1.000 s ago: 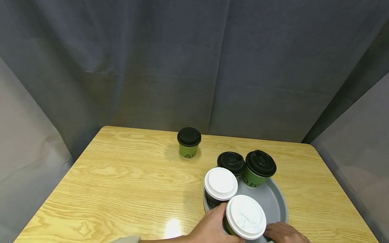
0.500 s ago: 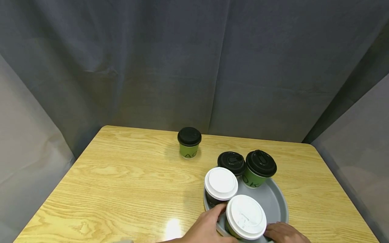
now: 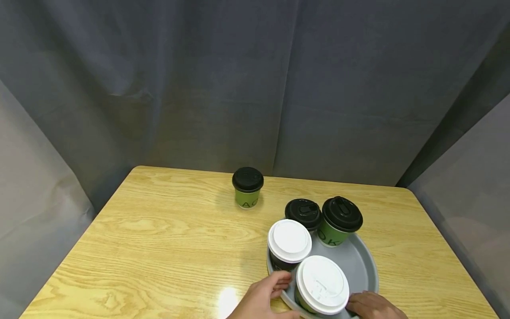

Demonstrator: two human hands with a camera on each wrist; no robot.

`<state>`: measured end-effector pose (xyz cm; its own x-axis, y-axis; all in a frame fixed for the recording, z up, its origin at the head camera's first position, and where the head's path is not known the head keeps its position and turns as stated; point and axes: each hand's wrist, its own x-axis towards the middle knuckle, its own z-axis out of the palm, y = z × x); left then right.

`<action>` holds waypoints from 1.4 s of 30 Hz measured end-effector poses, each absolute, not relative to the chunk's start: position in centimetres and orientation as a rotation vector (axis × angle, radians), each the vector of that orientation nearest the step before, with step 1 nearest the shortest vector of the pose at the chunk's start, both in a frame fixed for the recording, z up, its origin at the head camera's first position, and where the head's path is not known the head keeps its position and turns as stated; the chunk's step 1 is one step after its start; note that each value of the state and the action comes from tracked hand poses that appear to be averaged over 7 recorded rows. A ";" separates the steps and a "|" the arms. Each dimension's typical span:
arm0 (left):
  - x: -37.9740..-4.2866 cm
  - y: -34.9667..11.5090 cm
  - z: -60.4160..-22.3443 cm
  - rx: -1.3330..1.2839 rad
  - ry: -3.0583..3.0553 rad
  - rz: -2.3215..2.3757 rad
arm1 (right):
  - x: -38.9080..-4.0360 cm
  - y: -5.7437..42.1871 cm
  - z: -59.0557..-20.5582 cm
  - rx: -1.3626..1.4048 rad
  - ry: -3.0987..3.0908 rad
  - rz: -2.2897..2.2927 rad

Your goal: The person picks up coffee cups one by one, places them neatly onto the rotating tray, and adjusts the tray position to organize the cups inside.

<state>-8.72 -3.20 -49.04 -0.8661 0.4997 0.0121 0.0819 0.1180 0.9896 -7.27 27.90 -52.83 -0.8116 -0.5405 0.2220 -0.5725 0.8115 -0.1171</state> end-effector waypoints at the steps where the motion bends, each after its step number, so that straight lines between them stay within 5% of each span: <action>1: -8.7 -3.3 -49.0 0.584 2.092 1.807 | -7.3 27.9 -52.9 0.885 -2.803 0.266; 18: -6.5 -4.3 -46.0 1.132 2.764 1.451 | -7.5 28.2 -53.3 0.950 -2.737 0.273; 26: -7.2 -3.6 -45.2 1.479 2.929 1.193 | -7.4 28.0 -53.2 0.844 -2.868 0.256; 42: -8.1 -1.3 -45.0 1.994 3.048 0.522 | -8.0 28.3 -53.9 1.051 -2.511 0.322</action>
